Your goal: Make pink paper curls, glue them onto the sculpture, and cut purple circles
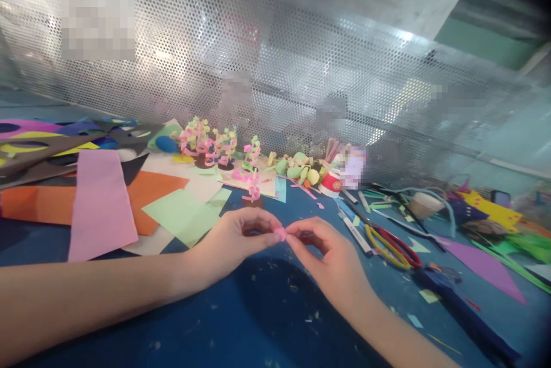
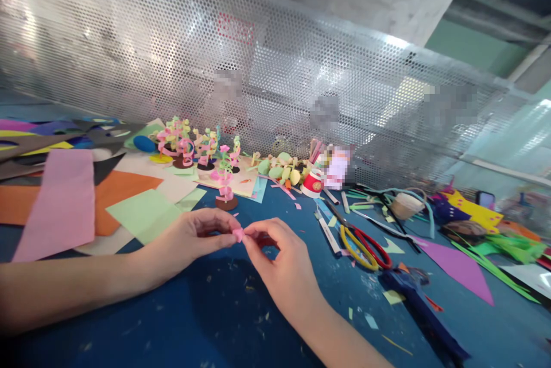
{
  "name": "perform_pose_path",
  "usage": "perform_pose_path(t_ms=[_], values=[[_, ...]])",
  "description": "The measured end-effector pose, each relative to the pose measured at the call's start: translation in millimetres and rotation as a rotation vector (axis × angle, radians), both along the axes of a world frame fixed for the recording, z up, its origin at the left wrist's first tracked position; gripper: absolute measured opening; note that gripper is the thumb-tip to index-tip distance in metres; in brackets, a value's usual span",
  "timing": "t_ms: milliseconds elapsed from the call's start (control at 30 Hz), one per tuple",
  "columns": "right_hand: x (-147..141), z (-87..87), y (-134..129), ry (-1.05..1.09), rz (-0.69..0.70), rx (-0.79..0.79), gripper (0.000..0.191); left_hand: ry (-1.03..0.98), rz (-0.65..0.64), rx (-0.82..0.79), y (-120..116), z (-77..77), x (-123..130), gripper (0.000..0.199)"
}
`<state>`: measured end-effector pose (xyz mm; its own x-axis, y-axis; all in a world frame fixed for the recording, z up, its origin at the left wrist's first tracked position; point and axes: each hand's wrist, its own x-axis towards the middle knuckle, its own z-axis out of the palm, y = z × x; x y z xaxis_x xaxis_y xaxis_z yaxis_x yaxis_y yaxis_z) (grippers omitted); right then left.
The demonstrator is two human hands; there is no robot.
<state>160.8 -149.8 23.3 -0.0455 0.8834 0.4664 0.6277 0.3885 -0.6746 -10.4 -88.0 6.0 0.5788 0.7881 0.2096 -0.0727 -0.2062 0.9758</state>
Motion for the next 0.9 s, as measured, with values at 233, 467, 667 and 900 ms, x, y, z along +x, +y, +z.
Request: perform_pose_path(t_ms=[233,467,667,900], values=[[-1.0,-0.2,0.4,0.051,-0.010,-0.074,0.008,0.023,0.002,-0.003,-1.2,2.7,0.3,0.019],[-1.2,4.9,2.1,0.154,-0.039,-0.243,0.014,0.020,0.018,-0.014,-0.1,-0.8,0.8,0.018],[-1.4,3.6,3.3,0.164,-0.037,-0.273,0.014,0.010,-0.025,-0.036,-2.0,1.5,0.8,0.018],[-2.0,-1.9,4.0,0.193,-0.037,-0.326,0.017,0.002,-0.067,-0.074,-0.2,-0.5,1.2,0.016]])
